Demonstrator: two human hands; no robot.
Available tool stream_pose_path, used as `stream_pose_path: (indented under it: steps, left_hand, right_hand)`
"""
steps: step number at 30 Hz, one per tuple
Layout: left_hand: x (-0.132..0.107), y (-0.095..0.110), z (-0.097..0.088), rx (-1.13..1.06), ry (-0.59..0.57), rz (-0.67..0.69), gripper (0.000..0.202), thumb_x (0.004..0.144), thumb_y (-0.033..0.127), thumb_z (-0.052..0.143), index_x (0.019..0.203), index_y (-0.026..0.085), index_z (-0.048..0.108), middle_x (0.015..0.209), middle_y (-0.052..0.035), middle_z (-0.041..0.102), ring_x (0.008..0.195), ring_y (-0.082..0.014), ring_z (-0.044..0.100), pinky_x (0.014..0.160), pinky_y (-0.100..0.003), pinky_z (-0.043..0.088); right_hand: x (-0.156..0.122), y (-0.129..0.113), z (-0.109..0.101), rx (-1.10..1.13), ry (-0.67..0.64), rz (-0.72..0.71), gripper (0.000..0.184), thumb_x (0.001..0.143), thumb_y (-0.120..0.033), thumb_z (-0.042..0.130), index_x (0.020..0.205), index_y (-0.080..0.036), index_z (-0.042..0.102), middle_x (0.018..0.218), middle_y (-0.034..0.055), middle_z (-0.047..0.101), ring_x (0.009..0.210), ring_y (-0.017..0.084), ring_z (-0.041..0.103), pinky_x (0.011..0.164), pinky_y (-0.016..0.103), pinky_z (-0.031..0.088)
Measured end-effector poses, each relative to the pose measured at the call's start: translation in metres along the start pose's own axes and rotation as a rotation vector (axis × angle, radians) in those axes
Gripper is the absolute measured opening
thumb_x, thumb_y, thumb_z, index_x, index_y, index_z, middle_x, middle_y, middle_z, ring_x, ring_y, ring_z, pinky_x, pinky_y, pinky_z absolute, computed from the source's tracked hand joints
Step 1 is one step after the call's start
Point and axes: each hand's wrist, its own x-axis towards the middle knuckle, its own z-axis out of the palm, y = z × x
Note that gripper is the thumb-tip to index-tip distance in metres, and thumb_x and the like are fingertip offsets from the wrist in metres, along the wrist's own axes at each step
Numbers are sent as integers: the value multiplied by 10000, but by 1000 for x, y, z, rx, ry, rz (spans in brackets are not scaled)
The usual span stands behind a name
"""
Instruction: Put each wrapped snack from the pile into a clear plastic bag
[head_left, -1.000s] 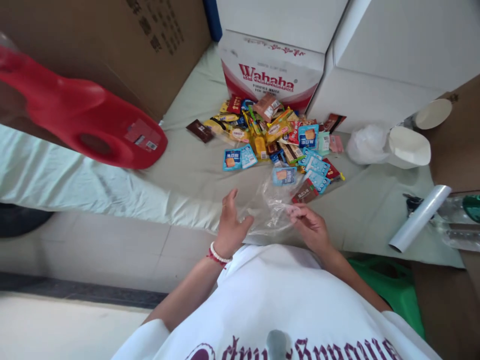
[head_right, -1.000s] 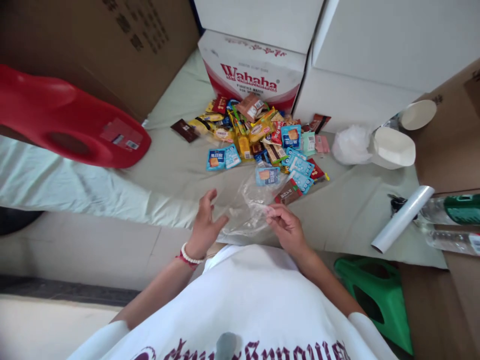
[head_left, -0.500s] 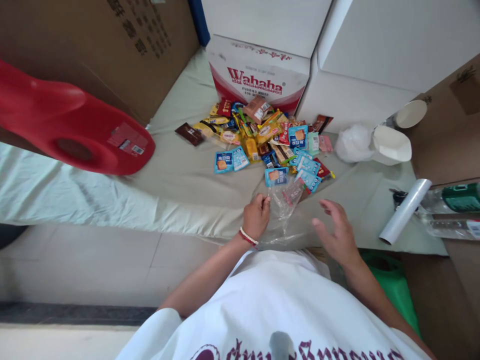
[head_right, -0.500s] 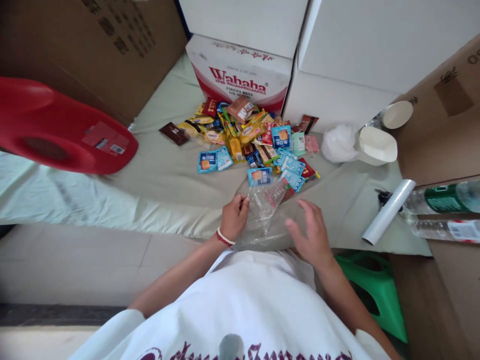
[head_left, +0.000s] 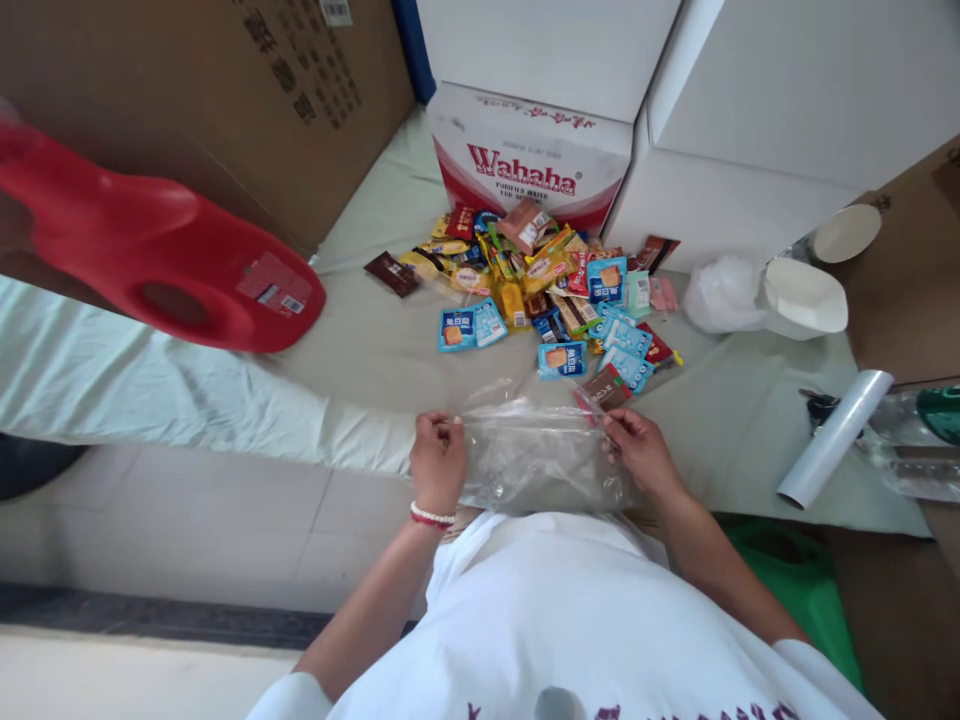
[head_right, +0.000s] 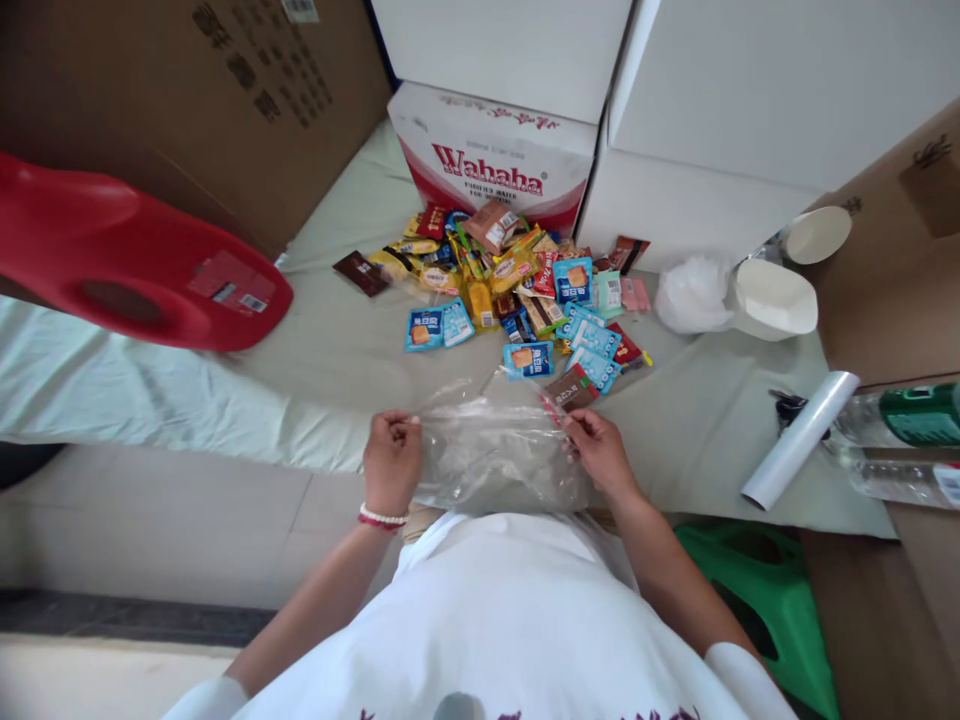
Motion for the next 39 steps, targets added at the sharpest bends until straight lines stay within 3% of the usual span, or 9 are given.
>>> stream_pose_path:
  steps: [5,8,11,16,20,25,29,34,39]
  left_hand:
    - [3,30,-11,160,181,459,285,934,363,552,1134,164,588,1133,-157,607,1119,-277,551,1010,-454,441]
    - [30,42,2,320,49,437,358,971,432,496,1138,146,634,1210,-195,605,1233,-332,499,1069,-523,397]
    - [46,39,24,479,-184,407,313,937,438,546,875,165,685,1182,-201,613,1231,-371,492,1031,-537,422]
    - [21,27,46,307,-304,521,243,996,297,428,873,200,614,996,-114,635,940,-241,586,853,-373,477]
    - [21,16,38,144,-139,383,229,1024,323,366,898,224,529,817,-43,591,761,-193,570,718,-303,431]
    - [59,0,23,111,127,183,148,996,328,399,892,237,455,791,-21,553,732,-188,541,718,-311,430]
    - [61,9,18,189,279,319,178,979,348,432,954,202,531,994,-122,610,1010,-257,581,923,-428,465]
    - [28,27,23,432,-374,929,349,1012,339,444,1302,257,618,1390,-121,634,1368,-268,514,1212,-524,248]
    - [20,10,29,617,-416,804,598,1023,446,404,1576,218,377,1655,-183,333,1525,-338,338,1227,-678,61]
  right_hand:
    - [8,1,6,-224,-65,-187,369,874,-577,625,911,-212,666,686,-4,602,587,152,551,537,266,439]
    - [14,-11,-8,-511,-150,-384,293,918,-465,588,951,-207,721,877,52,704,770,189,634,680,297,488]
    - [21,-33,-15,-691,-232,-422,327,953,-443,551,1137,-223,707,983,63,741,843,214,670,749,326,504]
    - [45,-50,30,-817,-165,-460,441,876,-470,685,1227,-203,684,951,77,746,770,212,653,689,305,469]
    - [63,-33,53,-720,-225,-428,167,883,-322,610,920,-204,723,764,26,719,695,182,629,650,275,447]
    - [68,-20,26,-398,29,-384,303,878,-462,563,887,-185,687,758,31,686,669,177,598,619,275,431]
    - [65,-19,10,-430,123,-393,310,885,-483,570,879,-190,672,756,41,687,679,191,607,636,292,435]
    - [47,-23,-4,-542,292,-528,308,975,-476,498,954,-214,658,817,54,706,736,208,642,714,325,492]
    - [25,-8,-36,-793,357,-684,292,998,-447,460,998,-240,666,965,85,725,899,237,667,848,371,515]
